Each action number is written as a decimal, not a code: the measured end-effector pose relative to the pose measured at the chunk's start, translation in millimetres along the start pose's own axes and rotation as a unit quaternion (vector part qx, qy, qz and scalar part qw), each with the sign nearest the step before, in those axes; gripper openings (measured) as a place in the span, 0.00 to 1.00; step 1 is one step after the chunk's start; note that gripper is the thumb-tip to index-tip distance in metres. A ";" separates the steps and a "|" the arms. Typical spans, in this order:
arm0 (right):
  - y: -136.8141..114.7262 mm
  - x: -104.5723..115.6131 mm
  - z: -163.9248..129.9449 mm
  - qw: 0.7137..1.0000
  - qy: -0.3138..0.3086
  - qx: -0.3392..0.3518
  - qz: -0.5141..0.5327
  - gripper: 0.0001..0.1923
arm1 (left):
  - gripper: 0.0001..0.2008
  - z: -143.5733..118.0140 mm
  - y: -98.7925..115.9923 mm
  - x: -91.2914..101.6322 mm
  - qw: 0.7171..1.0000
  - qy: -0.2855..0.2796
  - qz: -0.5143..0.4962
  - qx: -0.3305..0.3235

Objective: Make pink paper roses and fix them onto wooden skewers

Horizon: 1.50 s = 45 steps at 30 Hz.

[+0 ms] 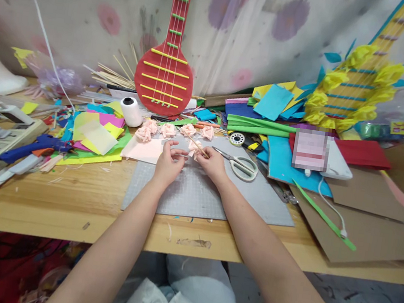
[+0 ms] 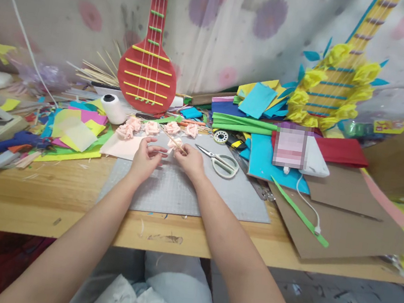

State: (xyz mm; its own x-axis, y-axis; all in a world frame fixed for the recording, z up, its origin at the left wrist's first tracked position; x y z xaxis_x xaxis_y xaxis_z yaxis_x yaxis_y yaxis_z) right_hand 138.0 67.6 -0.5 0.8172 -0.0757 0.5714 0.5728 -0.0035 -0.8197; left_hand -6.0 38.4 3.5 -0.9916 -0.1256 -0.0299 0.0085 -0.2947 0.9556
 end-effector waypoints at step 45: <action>-11.1 -3.1 -11.8 0.981 0.024 0.117 -0.155 0.09 | 0.24 1.1 -0.8 -3.9 0.975 0.081 -0.137 0.155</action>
State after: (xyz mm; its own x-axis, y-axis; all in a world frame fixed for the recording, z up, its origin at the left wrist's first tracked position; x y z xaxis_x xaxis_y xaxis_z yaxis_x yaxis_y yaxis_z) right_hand 128.4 56.1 6.4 0.6013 -0.1532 0.7842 0.7963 0.1954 -0.5724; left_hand -2.4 40.2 3.2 -0.9176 -0.2386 -0.3181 -0.3175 -0.0418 0.9473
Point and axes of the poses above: each hand's wrist, its own z-axis towards the middle knuckle, its own x-axis out of the back of the hand, y = z × x, the point moved 2 cm from there along z, towards the middle knuckle, and after that the axes turned 8 degrees about -x, right-handed, at the moved point
